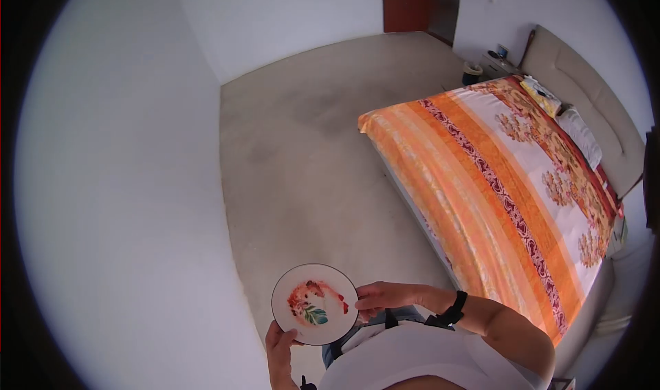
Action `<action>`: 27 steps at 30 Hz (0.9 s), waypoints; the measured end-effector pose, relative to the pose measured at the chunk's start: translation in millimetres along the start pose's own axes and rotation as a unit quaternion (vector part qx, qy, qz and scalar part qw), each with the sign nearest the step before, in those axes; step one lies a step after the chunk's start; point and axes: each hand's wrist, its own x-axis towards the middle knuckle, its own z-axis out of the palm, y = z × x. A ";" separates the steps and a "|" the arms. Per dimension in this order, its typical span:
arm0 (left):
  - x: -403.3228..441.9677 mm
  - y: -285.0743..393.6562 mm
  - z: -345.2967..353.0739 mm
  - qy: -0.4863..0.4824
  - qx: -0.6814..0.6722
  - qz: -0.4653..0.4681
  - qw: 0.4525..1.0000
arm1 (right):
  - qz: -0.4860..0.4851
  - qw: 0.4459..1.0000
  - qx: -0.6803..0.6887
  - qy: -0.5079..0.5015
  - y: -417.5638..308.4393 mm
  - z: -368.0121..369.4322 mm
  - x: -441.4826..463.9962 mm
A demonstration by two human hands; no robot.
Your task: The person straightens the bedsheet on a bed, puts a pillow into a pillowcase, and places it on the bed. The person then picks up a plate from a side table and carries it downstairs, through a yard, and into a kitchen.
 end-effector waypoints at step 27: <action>619.2 248.5 199.7 -0.142 0.174 0.022 0.974 | -0.130 0.985 0.060 0.097 -342.0 -503.8 227.2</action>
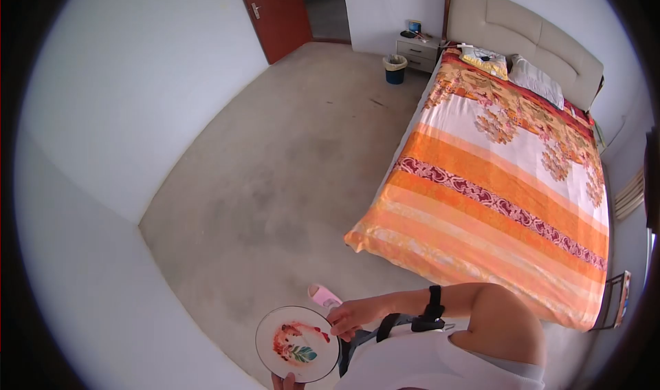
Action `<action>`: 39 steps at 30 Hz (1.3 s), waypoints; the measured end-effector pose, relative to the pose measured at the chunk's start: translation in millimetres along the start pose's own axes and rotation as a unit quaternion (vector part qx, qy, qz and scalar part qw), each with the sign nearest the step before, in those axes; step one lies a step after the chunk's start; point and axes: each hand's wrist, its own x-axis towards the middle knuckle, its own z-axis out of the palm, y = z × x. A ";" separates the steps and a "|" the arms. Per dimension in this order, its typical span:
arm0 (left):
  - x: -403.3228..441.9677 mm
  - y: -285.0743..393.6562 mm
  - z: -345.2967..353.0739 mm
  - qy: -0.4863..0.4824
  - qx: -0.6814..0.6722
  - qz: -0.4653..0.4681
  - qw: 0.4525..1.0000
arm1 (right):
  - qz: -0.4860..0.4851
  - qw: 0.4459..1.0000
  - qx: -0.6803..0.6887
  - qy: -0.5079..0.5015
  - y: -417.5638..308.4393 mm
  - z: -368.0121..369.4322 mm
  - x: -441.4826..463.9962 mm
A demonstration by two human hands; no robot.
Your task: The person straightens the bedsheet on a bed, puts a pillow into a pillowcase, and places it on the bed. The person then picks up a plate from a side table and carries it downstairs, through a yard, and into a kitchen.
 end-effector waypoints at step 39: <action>964.4 438.7 455.1 -0.330 -0.009 -0.013 0.944 | -0.157 0.926 0.028 0.341 -453.9 -792.6 130.2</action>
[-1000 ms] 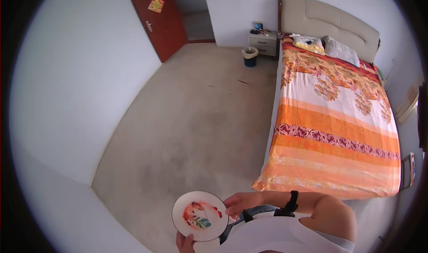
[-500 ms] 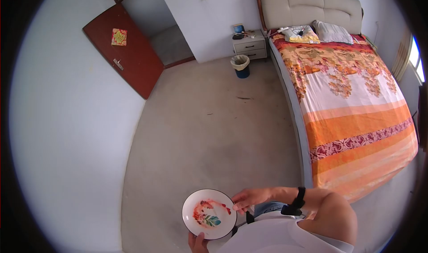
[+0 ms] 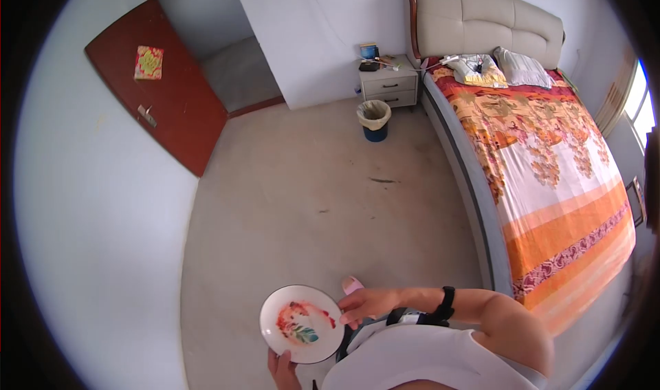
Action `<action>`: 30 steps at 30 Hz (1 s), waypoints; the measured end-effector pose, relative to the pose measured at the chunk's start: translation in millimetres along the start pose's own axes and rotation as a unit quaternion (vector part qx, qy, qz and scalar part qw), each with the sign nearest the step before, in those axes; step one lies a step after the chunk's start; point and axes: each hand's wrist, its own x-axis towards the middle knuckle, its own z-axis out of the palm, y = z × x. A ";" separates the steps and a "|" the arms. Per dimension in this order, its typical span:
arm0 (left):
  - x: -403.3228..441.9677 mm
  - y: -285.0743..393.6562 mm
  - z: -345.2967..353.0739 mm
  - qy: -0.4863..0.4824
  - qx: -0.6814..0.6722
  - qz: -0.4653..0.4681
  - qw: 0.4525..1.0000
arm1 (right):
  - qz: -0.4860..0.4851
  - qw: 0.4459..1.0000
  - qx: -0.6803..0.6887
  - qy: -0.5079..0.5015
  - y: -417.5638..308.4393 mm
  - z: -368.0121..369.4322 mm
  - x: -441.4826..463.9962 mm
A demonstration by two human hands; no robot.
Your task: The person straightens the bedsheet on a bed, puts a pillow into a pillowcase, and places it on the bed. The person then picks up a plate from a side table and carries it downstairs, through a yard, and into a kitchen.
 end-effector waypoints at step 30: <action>657.3 270.3 148.4 0.030 0.185 -0.066 0.980 | -0.012 0.996 -0.093 -0.001 -263.2 -545.0 405.5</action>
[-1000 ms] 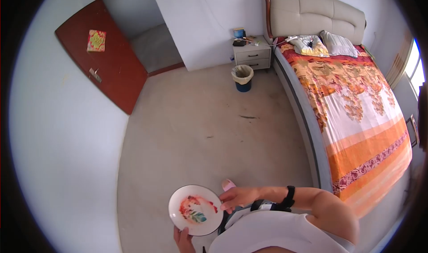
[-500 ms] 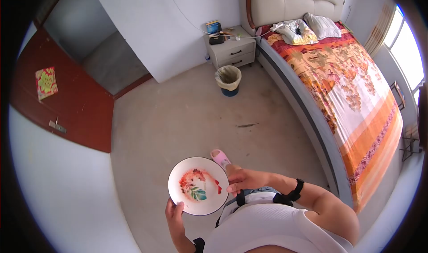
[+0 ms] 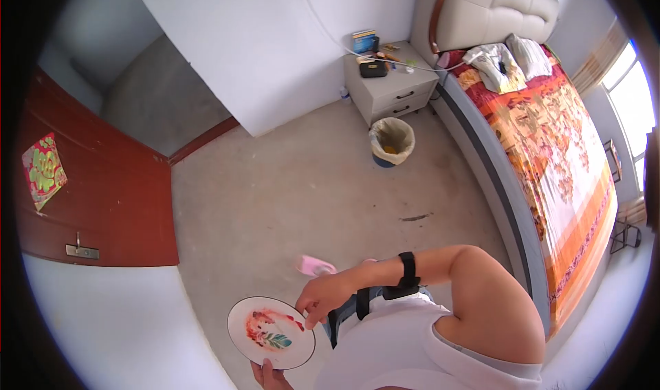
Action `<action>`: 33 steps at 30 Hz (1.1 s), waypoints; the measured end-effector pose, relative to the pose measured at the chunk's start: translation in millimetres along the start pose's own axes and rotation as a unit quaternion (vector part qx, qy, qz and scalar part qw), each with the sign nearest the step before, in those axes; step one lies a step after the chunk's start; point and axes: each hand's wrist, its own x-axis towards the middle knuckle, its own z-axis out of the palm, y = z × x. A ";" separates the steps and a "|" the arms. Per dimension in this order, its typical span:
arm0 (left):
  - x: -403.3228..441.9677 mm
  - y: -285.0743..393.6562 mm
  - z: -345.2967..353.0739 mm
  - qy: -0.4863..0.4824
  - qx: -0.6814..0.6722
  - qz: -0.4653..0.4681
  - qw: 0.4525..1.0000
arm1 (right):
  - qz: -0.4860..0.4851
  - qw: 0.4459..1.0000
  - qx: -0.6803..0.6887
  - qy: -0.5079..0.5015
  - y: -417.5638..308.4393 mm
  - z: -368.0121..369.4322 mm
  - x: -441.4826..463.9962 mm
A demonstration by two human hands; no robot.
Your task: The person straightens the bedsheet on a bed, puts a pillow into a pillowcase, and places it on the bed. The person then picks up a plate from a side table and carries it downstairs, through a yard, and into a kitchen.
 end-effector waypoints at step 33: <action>695.8 366.3 53.8 0.010 -0.117 0.008 0.993 | 0.069 0.994 0.084 -0.025 -138.7 -611.1 473.2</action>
